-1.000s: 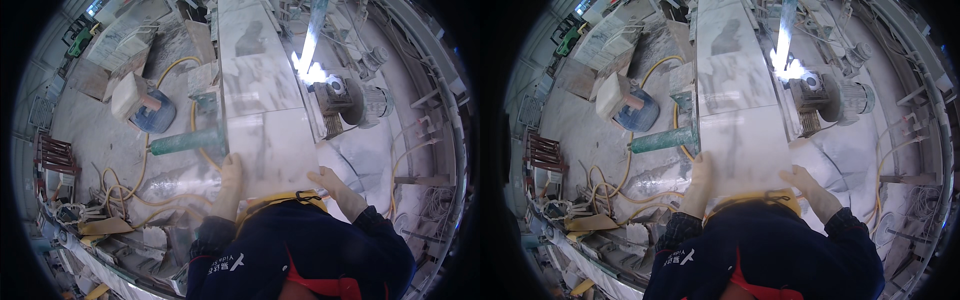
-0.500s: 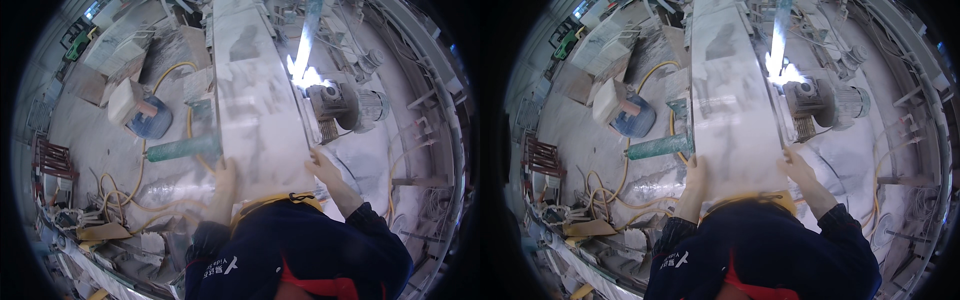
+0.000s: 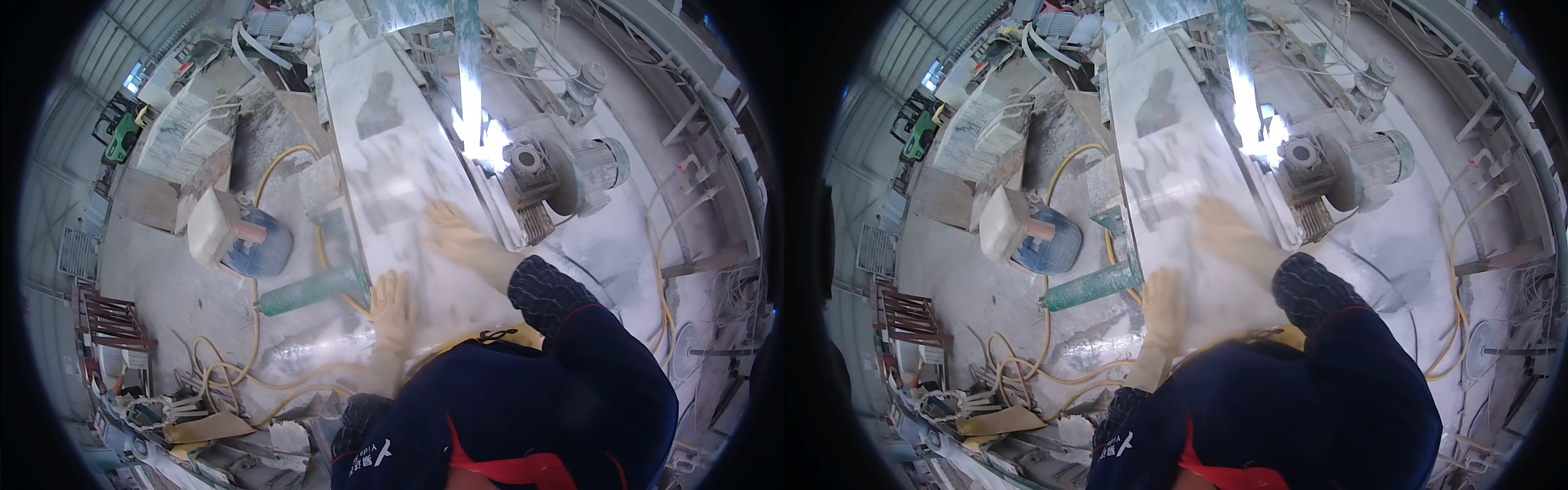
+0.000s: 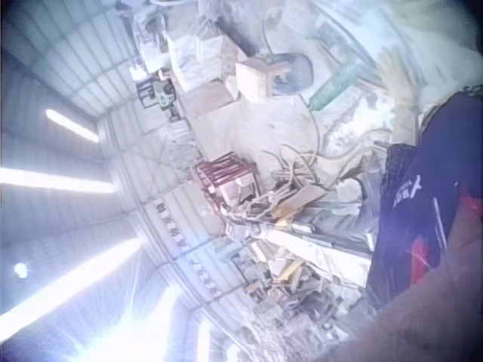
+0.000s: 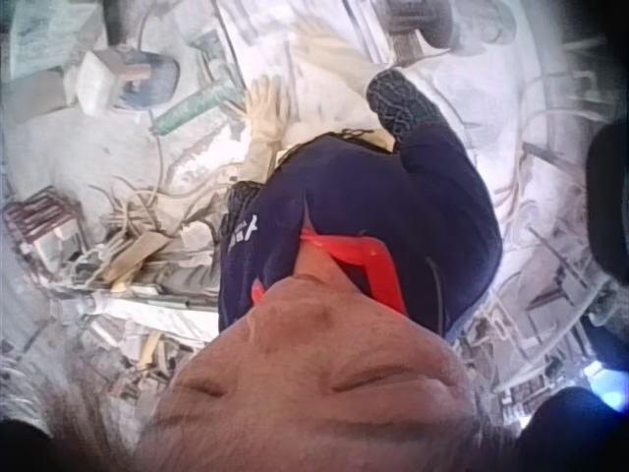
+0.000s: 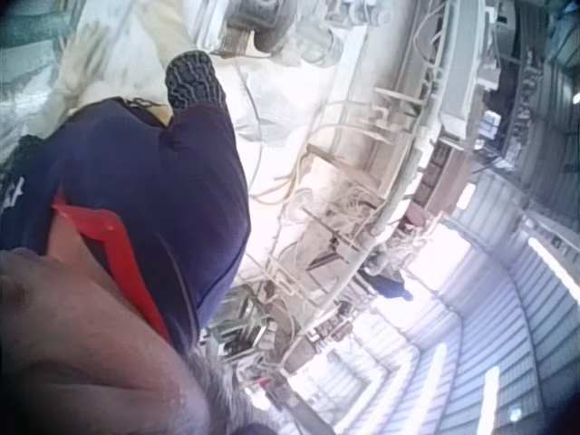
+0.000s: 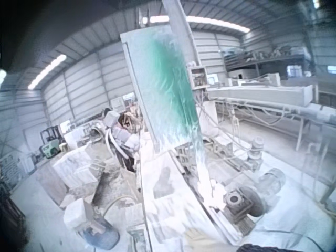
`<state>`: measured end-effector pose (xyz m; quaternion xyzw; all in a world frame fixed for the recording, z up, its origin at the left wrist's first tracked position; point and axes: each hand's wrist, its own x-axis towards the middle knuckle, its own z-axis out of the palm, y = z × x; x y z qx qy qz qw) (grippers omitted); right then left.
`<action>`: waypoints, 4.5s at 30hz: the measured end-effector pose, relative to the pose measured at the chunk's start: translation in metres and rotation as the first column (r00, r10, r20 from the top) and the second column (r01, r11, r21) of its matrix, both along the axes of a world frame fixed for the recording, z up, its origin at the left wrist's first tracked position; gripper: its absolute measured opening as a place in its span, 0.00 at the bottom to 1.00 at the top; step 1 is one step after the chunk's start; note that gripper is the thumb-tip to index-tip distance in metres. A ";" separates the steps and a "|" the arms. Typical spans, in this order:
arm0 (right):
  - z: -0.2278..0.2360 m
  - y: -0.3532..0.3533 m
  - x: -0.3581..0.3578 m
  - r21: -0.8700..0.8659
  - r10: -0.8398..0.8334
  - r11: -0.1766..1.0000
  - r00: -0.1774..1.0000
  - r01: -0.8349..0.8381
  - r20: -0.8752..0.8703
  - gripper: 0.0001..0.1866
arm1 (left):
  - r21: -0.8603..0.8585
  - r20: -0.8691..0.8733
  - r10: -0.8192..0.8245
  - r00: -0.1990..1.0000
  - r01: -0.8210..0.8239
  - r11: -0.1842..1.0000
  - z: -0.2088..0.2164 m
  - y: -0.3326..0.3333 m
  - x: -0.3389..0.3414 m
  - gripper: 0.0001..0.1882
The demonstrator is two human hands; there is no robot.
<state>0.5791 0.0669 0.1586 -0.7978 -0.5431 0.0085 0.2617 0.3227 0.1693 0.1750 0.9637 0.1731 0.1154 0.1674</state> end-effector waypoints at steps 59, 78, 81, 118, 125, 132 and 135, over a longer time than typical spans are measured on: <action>0.017 0.032 0.019 -0.135 -0.056 0.989 0.998 0.057 0.016 0.39 | -0.850 -0.268 0.532 0.803 -0.457 0.263 -0.029 0.018 -0.030 0.33; 0.014 0.050 0.038 -0.285 -0.033 0.957 0.998 0.045 0.046 0.43 | -0.946 -0.325 0.534 0.781 -0.256 -0.201 -0.055 -0.021 -0.058 0.28; 0.013 0.051 0.039 -0.322 -0.049 0.945 0.997 0.064 0.054 0.43 | -0.945 -0.326 0.542 0.775 -0.270 -0.182 -0.043 -0.022 -0.055 0.26; 0.027 0.078 0.065 -0.506 -0.049 0.857 0.992 0.100 0.113 0.42 | -0.064 -0.328 0.519 -0.789 -0.530 -0.846 -0.024 -0.339 -0.516 0.39; 0.010 0.089 0.057 -0.476 -0.187 0.831 0.950 0.289 0.250 0.39 | -0.008 0.190 0.620 -0.761 -0.633 -0.775 -0.059 -0.352 -0.506 0.32; 0.005 0.100 0.047 -0.308 -0.168 0.901 0.900 0.306 0.403 0.22 | 0.178 0.207 0.519 -0.830 -0.489 -0.854 -0.038 -0.356 -0.532 0.28; 0.014 0.111 0.036 -0.336 -0.123 0.901 0.903 0.276 0.412 0.15 | 0.014 0.043 0.550 -0.834 -0.550 -0.835 -0.026 -0.354 -0.544 0.30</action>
